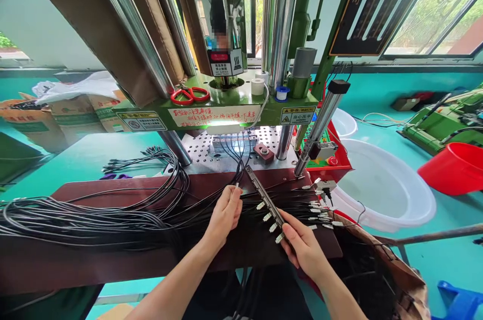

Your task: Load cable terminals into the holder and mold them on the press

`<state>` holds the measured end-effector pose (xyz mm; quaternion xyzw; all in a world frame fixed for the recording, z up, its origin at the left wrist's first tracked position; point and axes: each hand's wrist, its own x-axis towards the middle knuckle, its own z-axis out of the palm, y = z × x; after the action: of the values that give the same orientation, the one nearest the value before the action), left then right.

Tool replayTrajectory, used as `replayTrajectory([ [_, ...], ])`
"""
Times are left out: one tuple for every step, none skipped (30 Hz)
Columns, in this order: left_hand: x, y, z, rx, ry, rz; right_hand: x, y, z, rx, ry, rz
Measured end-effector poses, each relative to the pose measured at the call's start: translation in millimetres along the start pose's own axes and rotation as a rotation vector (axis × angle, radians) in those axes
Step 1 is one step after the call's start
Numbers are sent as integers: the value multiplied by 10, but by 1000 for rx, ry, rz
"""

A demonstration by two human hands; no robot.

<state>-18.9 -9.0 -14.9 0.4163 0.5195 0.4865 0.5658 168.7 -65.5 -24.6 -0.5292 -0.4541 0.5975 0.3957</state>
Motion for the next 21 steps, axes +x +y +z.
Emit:
replayTrajectory([
  [3, -10, -7, 32, -4, 17, 5, -2, -3, 4, -12, 7],
  [3, -22, -8, 73, -12, 49, 11, -2, -6, 8, -22, 11],
  [1, -33, -5, 115, -25, 84, 16, 1, -9, 12, -32, 12],
  [-1, -40, 2, 154, -39, 113, 22, 6, -13, 15, -43, 12],
  [-3, -43, 9, 193, -61, 136, 27, 12, -18, 18, -56, 11],
  [-4, -42, 15, 228, -86, 153, 32, 19, -23, 19, -66, 11],
  [-4, -37, 19, 255, -109, 163, 37, 26, -30, 19, -74, 11],
  [-2, -29, 22, 271, -125, 165, 40, 33, -36, 17, -79, 11],
  [-1, -21, 22, 277, -136, 161, 43, 38, -41, 12, -85, 11],
  [1, -12, 21, 274, -140, 153, 46, 42, -45, 5, -89, 11],
  [3, -5, 18, 268, -139, 147, 47, 44, -47, -7, -95, 10],
  [5, 3, 13, 264, -137, 142, 47, 46, -46, -22, -98, 6],
  [5, 10, 7, 261, -137, 137, 46, 47, -43, -41, -101, 2],
  [5, 18, 0, 252, -136, 127, 44, 48, -39, -65, -105, -4],
  [3, 27, -8, 238, -137, 105, 40, 49, -34, -94, -110, -12],
  [0, 38, -15, 219, -141, 74, 36, 49, -29, -128, -115, -19],
  [-4, 50, -21, 198, -147, 40, 31, 50, -25, -165, -124, -27],
  [-8, 63, -25, 177, -154, 7, 25, 51, -23, -198, -136, -34],
  [-11, 75, -26, 163, -163, -19, 18, 51, -22, -221, -150, -38],
  [-12, 85, -24, 160, -172, -33, 12, 51, -21, -231, -155, -36],
  [-10, 94, -20, 163, -176, -32, 5, 49, -20, -228, -151, -29],
])
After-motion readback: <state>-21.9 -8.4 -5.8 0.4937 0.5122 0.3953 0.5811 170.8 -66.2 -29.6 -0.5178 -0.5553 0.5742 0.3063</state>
